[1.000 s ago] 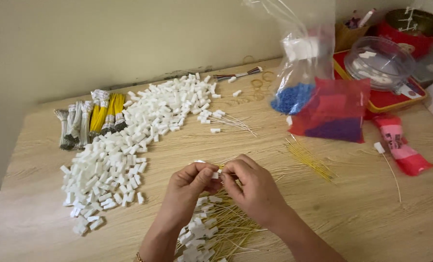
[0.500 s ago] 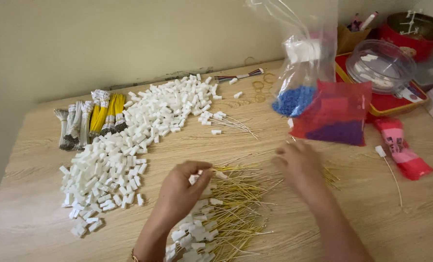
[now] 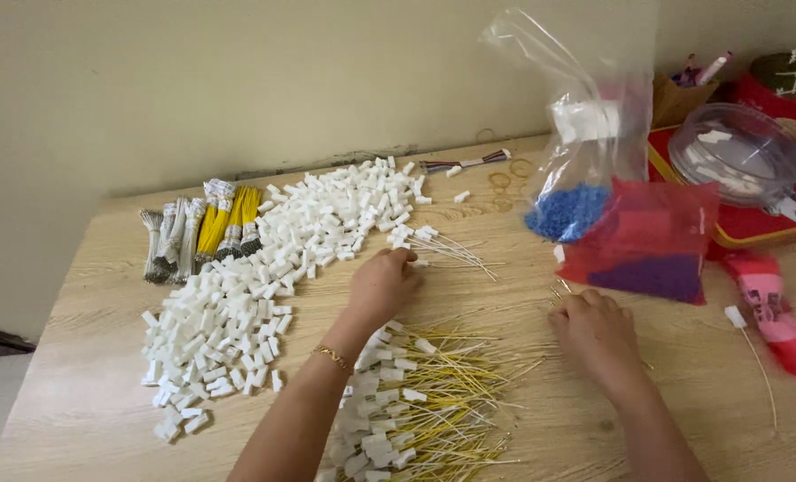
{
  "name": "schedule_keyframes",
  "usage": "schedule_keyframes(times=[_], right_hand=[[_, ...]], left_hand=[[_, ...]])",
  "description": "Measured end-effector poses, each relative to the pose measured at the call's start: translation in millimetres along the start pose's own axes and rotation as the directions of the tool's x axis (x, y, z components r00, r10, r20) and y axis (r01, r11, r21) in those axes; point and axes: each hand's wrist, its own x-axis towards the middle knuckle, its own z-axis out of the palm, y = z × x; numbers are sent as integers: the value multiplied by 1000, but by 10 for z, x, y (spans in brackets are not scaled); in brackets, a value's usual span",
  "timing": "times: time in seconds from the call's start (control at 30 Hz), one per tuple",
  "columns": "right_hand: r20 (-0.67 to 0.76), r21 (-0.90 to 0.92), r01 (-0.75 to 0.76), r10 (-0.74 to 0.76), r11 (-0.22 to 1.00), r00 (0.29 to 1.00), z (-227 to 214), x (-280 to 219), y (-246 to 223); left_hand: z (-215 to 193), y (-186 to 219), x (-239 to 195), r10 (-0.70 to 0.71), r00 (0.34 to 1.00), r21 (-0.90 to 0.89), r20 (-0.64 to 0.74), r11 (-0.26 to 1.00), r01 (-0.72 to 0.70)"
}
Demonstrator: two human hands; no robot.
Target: The person repeatedly picks up small white cylindrical pieces and yellow sticks from a wooden table and inserts the sticks into the cylinders. The assembled items are placed back on the table in a growing pile. The workspace includes additional craft materials in plastic bags.
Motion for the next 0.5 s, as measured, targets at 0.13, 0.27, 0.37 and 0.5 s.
schedule_keyframes(times=[0.13,0.27,0.37,0.5], right_hand=[[55,114,-53,46,992,997,-170,-111,18],[-177,539,46,60,841,982,-459,-236,-32],[-132,663,30,78,748,988,-529,-334,-116],[-391,710,348,-70,612,918,-570,-480,-341]], left_hand=[[123,-6,119,-5,999,79,-35,997,8],[144,-11,147,22,999,66,-48,998,-19],[162,-100,73,76,990,-67,-119,994,-85],[-197,124,-363,4,987,-366,-162,929,-63]])
